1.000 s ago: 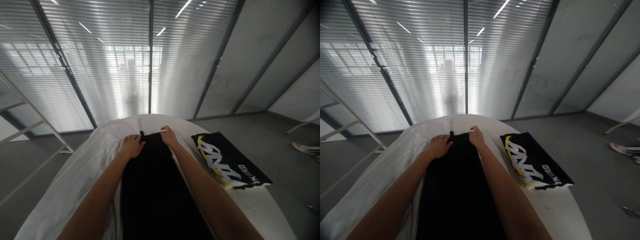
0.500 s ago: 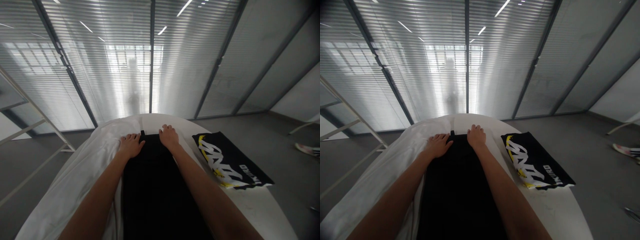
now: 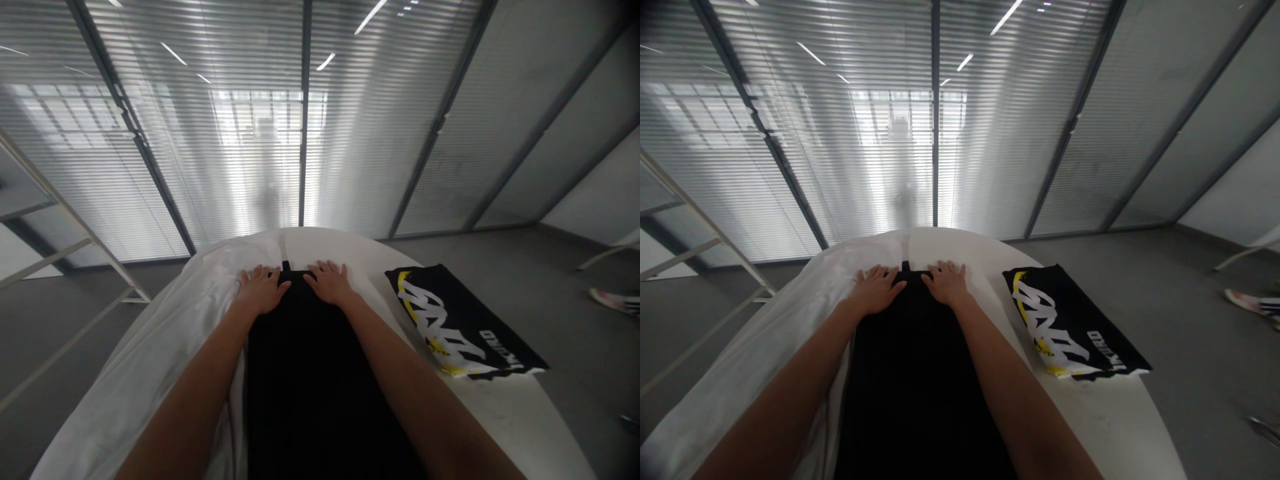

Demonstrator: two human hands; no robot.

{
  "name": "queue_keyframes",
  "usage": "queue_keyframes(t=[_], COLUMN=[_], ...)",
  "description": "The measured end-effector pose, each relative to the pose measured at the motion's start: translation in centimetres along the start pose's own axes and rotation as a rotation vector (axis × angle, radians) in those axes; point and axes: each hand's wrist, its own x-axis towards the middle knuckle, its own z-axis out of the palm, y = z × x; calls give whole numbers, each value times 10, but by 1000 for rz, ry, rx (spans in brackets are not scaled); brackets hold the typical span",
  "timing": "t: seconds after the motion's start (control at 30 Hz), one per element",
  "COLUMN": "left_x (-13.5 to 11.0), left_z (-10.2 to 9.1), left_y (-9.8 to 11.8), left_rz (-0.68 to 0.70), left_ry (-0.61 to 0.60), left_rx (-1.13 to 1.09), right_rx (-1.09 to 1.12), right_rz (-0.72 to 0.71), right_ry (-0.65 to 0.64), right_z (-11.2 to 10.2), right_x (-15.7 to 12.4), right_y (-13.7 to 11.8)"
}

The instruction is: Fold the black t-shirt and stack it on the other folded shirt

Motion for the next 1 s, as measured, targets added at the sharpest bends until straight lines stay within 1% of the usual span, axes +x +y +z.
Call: queue_keyframes(t=[0.07, 0.13, 0.23, 0.37, 0.47, 0.57, 0.7, 0.73, 0.8, 0.93, 1.0], left_x=[1, 3, 6, 8, 10, 11, 12, 12, 12, 11, 10], left_z=[-8, -15, -20, -20, -20, -22, -27, -29, -33, -43, -48], left_y=[-4, -12, -28, -44, -49, -50, -49, -49, -47, -44, -44], left_rz=[21, 11, -67, -138, -142, -115, -114, -109, -70, 38, 66], left_ry=[18, 18, 26, 16, 43, 79, 135, 161, 225, 393, 481], left_rx=[-17, -34, -25, -67, -151, -290, -434, -463, -543, -729, -764], right_rx=[1, 19, 51, 14, 25, 75, 202, 240, 299, 451, 594], right_rz=[-24, -18, 32, 61, 82, 101, 100, 91, 83, 100, 86], right_ry=[13, 7, 30, 67, 65, 62, 39, 58, 138, 381, 452], right_z=[-5, -11, -14, -14, -15, -20, -30, -33, -40, -55, -63], right_x=[2, 3, 5, 4, 4, 6, 10, 11, 12, 13, 13], right_y=[3, 7, 11, 11, 11, 15, 23, 25, 27, 26, 23])
